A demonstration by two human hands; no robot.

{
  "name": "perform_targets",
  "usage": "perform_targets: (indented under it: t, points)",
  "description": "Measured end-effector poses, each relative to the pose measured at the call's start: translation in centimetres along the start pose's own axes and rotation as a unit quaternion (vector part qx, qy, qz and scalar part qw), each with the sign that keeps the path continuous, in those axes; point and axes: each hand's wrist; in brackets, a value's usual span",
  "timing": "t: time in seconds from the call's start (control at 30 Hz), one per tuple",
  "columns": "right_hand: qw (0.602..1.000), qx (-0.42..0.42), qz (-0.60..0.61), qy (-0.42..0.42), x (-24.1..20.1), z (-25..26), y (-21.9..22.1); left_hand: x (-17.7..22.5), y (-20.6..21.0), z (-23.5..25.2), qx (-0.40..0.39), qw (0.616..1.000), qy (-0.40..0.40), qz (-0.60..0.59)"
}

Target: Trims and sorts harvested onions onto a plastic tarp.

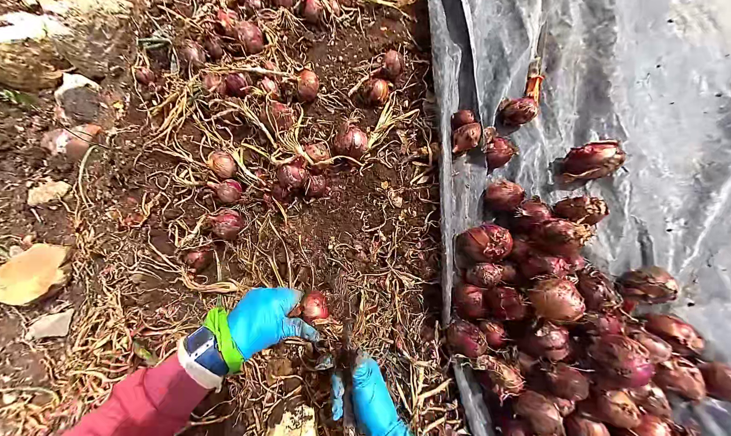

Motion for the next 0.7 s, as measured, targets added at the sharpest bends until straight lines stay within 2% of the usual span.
perform_targets:
  t: [0.07, 0.1, 0.17, 0.23, 0.33, 0.37, 0.43, 0.47, 0.53, 0.57, 0.6, 0.63, 0.67, 0.7]
  points:
    - [0.996, -0.018, -0.083, -0.039, -2.0, 0.3, 2.0, 2.3, 1.1, -2.1, -0.066, 0.996, 0.063, 0.001]
    - [0.99, -0.014, -0.137, -0.043, -3.2, 0.3, 2.1, 2.8, 1.5, -2.5, -0.065, 0.995, 0.077, 0.02]
    - [0.977, -0.017, -0.213, 0.017, -5.4, -0.2, 1.2, 3.4, 1.2, -2.9, -0.025, 0.99, 0.09, 0.105]
    - [0.98, -0.033, -0.188, 0.049, -6.9, -1.3, -0.3, 5.1, 1.1, -3.0, 0.044, 0.979, 0.115, 0.161]
    - [0.996, -0.01, -0.091, -0.005, -8.4, -4.0, -3.2, 9.4, 1.4, -2.0, 0.132, 0.957, 0.184, 0.179]
    - [0.997, 0.001, -0.074, -0.022, -8.7, -5.1, -4.2, 11.3, 1.4, -1.8, 0.122, 0.957, 0.192, 0.18]
    - [0.993, 0.029, -0.08, -0.082, -8.5, -7.5, -5.3, 14.5, 1.4, -2.1, 0.051, 0.97, 0.192, 0.139]
    - [0.987, 0.041, -0.094, -0.122, -8.2, -8.9, -5.5, 15.5, 1.7, -2.4, 0.0, 0.976, 0.202, 0.078]
    - [0.971, 0.07, -0.124, -0.194, -8.0, -10.9, -5.8, 16.6, 3.0, -2.5, -0.101, 0.964, 0.241, -0.059]
    - [0.968, 0.088, -0.132, -0.195, -7.9, -11.4, -5.9, 17.1, 3.3, -2.4, -0.127, 0.958, 0.246, -0.076]
    - [0.971, 0.108, -0.137, -0.16, -8.1, -11.8, -6.0, 17.6, 2.7, -2.3, -0.117, 0.966, 0.231, -0.024]
    - [0.978, 0.108, -0.146, -0.103, -8.4, -12.1, -6.5, 18.2, 1.5, -2.2, -0.081, 0.975, 0.189, 0.085]
    - [0.982, 0.095, -0.151, -0.067, -8.3, -12.3, -7.0, 18.6, 0.1, -1.9, -0.037, 0.974, 0.12, 0.191]
    - [0.984, 0.081, -0.149, -0.053, -7.9, -12.5, -7.2, 18.1, -0.8, -0.9, 0.021, 0.968, 0.055, 0.244]
Point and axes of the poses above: each hand's wrist, its own z-axis towards the middle knuckle, its own y-axis out of the palm, x = y × z, and after that the axes turned 6 degrees about z, right-handed
